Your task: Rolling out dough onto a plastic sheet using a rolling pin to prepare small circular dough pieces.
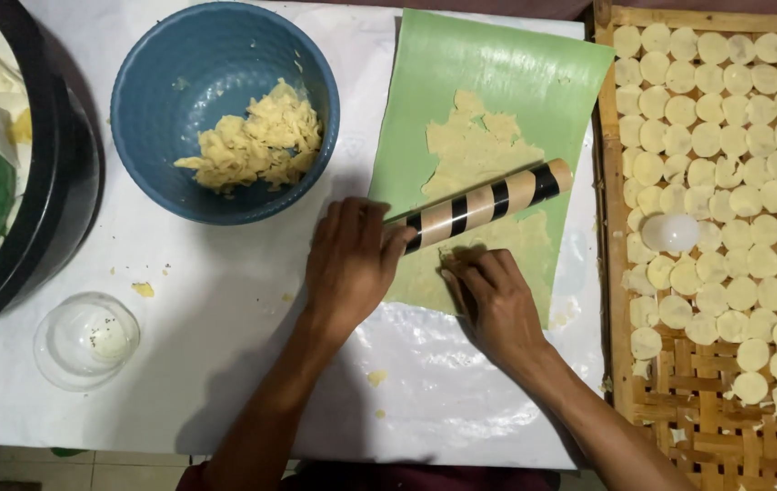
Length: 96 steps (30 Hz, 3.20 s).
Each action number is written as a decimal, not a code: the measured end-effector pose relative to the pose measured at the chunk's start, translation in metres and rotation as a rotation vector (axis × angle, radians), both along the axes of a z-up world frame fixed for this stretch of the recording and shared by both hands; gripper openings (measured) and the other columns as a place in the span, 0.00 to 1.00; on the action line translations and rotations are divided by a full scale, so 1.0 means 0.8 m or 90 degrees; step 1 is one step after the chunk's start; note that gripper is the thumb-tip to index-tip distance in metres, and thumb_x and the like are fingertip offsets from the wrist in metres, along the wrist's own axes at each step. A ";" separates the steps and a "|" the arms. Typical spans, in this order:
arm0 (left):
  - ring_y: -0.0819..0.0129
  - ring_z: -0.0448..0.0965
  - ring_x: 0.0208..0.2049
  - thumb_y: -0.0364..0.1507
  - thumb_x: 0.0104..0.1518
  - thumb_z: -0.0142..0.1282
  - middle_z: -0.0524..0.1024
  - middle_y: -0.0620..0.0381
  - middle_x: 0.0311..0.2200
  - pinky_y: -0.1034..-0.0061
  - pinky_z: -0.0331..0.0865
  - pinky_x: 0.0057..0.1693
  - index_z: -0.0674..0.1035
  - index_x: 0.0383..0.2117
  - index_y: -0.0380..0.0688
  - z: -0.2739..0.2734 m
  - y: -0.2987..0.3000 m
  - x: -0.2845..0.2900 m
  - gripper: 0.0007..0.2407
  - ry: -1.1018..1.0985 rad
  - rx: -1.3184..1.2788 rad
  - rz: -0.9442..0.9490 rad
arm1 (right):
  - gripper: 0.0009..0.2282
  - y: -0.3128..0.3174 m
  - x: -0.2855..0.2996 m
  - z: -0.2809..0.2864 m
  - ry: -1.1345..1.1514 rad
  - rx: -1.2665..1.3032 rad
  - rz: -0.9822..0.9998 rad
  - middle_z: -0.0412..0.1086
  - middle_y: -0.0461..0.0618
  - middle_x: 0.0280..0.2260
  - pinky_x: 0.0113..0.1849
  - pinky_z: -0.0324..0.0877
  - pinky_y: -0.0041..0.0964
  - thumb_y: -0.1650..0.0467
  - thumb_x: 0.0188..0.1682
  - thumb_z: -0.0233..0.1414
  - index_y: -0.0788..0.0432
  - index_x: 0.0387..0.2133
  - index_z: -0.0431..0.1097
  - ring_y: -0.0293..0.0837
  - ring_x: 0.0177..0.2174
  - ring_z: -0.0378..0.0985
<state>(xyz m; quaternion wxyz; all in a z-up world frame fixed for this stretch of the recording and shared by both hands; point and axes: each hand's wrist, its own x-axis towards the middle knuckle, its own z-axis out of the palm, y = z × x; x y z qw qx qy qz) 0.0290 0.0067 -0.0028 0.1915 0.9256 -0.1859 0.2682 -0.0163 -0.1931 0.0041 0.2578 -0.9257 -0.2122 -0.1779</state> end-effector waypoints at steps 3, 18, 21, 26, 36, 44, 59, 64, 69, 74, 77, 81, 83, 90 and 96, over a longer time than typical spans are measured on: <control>0.57 0.75 0.32 0.48 0.59 0.58 0.71 0.54 0.29 0.65 0.69 0.39 0.78 0.43 0.43 -0.002 0.007 -0.011 0.20 0.046 0.060 -0.083 | 0.10 0.001 -0.017 -0.002 -0.009 -0.066 0.009 0.70 0.60 0.38 0.39 0.72 0.45 0.69 0.54 0.54 0.64 0.40 0.77 0.59 0.40 0.74; 0.61 0.77 0.33 0.44 0.60 0.58 0.74 0.53 0.32 0.69 0.71 0.42 0.78 0.49 0.41 0.016 -0.016 -0.039 0.20 -0.033 0.140 -0.048 | 0.17 -0.031 -0.030 0.032 0.332 0.150 0.007 0.74 0.55 0.46 0.51 0.70 0.54 0.78 0.46 0.47 0.54 0.47 0.73 0.63 0.53 0.74; 0.57 0.77 0.36 0.43 0.62 0.56 0.75 0.50 0.34 0.67 0.70 0.43 0.78 0.52 0.43 0.024 -0.017 -0.050 0.19 -0.044 0.118 -0.068 | 0.09 -0.061 -0.035 -0.010 0.049 0.140 -0.013 0.76 0.54 0.39 0.42 0.73 0.49 0.75 0.51 0.49 0.58 0.39 0.76 0.60 0.40 0.79; 0.56 0.77 0.38 0.41 0.63 0.56 0.74 0.50 0.35 0.65 0.70 0.45 0.78 0.54 0.44 0.005 -0.028 -0.060 0.18 -0.025 0.103 -0.097 | 0.12 -0.055 0.011 0.009 -0.050 -0.020 -0.028 0.69 0.61 0.54 0.54 0.66 0.52 0.73 0.55 0.49 0.63 0.51 0.71 0.61 0.54 0.71; 0.40 0.68 0.64 0.44 0.67 0.46 0.71 0.38 0.61 0.37 0.54 0.66 0.73 0.59 0.31 0.015 -0.038 -0.035 0.25 0.080 0.093 -0.030 | 0.23 -0.051 0.062 -0.006 0.045 -0.223 -0.007 0.59 0.64 0.66 0.63 0.53 0.52 0.62 0.62 0.38 0.63 0.66 0.60 0.59 0.66 0.57; 0.35 0.59 0.69 0.43 0.70 0.44 0.63 0.28 0.65 0.43 0.49 0.70 0.69 0.63 0.25 0.006 -0.038 0.012 0.27 0.098 0.101 0.078 | 0.26 -0.029 0.117 0.016 0.217 -0.236 -0.026 0.40 0.70 0.71 0.65 0.36 0.61 0.60 0.63 0.29 0.59 0.72 0.45 0.66 0.69 0.37; 0.53 0.59 0.71 0.41 0.63 0.59 0.61 0.43 0.70 0.53 0.53 0.72 0.63 0.68 0.34 -0.002 -0.055 -0.083 0.31 0.163 0.195 0.057 | 0.27 -0.049 0.059 0.003 0.067 -0.151 0.067 0.44 0.70 0.70 0.68 0.47 0.59 0.60 0.63 0.35 0.66 0.69 0.47 0.65 0.70 0.45; 0.50 0.60 0.71 0.46 0.67 0.49 0.62 0.37 0.68 0.47 0.52 0.71 0.67 0.65 0.29 0.006 -0.049 -0.021 0.30 0.180 0.185 0.086 | 0.27 -0.035 0.098 0.001 0.043 -0.276 0.081 0.47 0.65 0.70 0.68 0.42 0.55 0.59 0.63 0.33 0.66 0.69 0.50 0.59 0.69 0.47; 0.51 0.53 0.73 0.39 0.71 0.40 0.59 0.39 0.70 0.48 0.44 0.74 0.67 0.66 0.29 -0.007 -0.034 0.042 0.25 0.192 0.146 0.078 | 0.25 -0.015 0.159 0.019 0.142 -0.221 0.099 0.41 0.67 0.71 0.68 0.38 0.54 0.61 0.64 0.26 0.59 0.72 0.42 0.60 0.70 0.40; 0.50 0.60 0.71 0.42 0.67 0.49 0.63 0.38 0.68 0.50 0.53 0.72 0.67 0.66 0.30 0.011 -0.047 -0.017 0.28 0.164 0.183 0.081 | 0.27 -0.025 0.099 0.003 0.104 -0.270 0.052 0.42 0.64 0.72 0.69 0.38 0.52 0.60 0.63 0.25 0.64 0.71 0.41 0.57 0.71 0.42; 0.53 0.60 0.71 0.46 0.61 0.60 0.62 0.42 0.69 0.54 0.55 0.72 0.66 0.66 0.33 0.001 -0.055 -0.069 0.34 0.213 0.199 0.070 | 0.28 -0.041 0.042 -0.019 0.102 -0.261 0.047 0.45 0.65 0.71 0.68 0.44 0.53 0.60 0.62 0.28 0.67 0.70 0.44 0.58 0.70 0.46; 0.55 0.58 0.72 0.45 0.61 0.60 0.60 0.44 0.70 0.53 0.51 0.73 0.63 0.68 0.34 0.000 -0.050 -0.053 0.34 0.248 0.162 0.061 | 0.28 -0.041 0.059 -0.014 0.100 -0.256 0.065 0.46 0.66 0.70 0.68 0.47 0.54 0.60 0.63 0.30 0.69 0.69 0.45 0.59 0.70 0.47; 0.51 0.62 0.70 0.44 0.66 0.52 0.65 0.39 0.67 0.49 0.52 0.72 0.69 0.64 0.30 0.007 -0.042 -0.012 0.28 0.173 0.145 0.054 | 0.27 -0.026 0.095 -0.002 0.070 -0.260 0.050 0.50 0.66 0.69 0.67 0.48 0.53 0.60 0.64 0.28 0.68 0.70 0.47 0.58 0.69 0.50; 0.49 0.57 0.72 0.49 0.66 0.51 0.59 0.38 0.70 0.48 0.53 0.73 0.63 0.67 0.28 0.004 -0.048 -0.030 0.34 0.181 0.174 0.065 | 0.30 -0.026 0.075 -0.002 0.096 -0.256 0.048 0.42 0.64 0.72 0.69 0.37 0.54 0.57 0.63 0.22 0.67 0.71 0.40 0.57 0.71 0.42; 0.51 0.55 0.73 0.47 0.61 0.62 0.57 0.43 0.71 0.51 0.54 0.71 0.62 0.68 0.34 -0.014 -0.062 -0.119 0.36 0.243 0.172 0.016 | 0.28 -0.064 -0.018 -0.030 0.131 -0.247 0.074 0.42 0.64 0.72 0.68 0.43 0.55 0.58 0.62 0.28 0.64 0.71 0.42 0.60 0.70 0.45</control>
